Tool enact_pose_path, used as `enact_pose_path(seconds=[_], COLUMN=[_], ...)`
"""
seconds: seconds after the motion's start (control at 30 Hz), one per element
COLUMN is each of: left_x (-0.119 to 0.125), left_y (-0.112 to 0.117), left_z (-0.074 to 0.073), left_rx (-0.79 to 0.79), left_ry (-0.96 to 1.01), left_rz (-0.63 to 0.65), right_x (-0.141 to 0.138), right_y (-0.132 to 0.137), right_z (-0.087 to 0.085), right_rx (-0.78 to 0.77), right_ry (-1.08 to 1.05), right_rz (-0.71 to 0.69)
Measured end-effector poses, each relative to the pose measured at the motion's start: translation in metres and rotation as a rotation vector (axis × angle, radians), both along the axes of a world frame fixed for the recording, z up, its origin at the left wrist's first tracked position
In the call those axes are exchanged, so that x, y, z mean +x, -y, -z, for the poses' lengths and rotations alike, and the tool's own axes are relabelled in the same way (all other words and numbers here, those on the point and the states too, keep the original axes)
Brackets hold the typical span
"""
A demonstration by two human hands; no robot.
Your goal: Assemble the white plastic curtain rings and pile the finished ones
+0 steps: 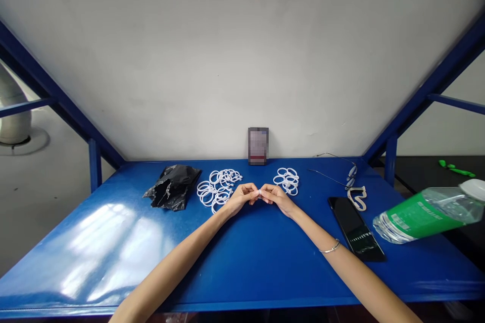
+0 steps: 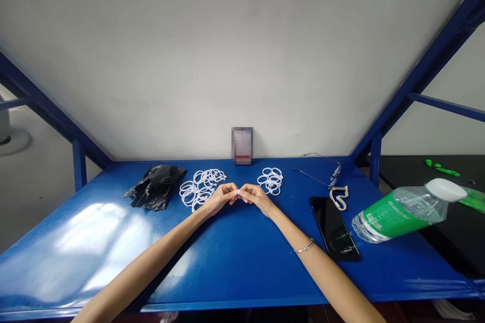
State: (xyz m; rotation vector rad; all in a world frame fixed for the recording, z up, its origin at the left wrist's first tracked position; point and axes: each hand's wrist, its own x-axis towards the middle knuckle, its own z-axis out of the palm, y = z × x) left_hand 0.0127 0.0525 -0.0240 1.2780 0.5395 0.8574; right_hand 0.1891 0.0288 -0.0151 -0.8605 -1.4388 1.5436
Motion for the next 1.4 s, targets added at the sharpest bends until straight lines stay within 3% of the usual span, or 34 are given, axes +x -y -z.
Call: enact_pose_path(seconds=[1.4], left_x=[0.0021], left_y=[0.0], left_z=[0.0011], left_rx=[-0.009], left_ry=[-0.022], left_rz=[-0.044], right_x=[-0.0015], right_y=[-0.002], right_z=[0.0022], right_rx=[0.002], right_ry=[-0.036], right_rz=[0.053])
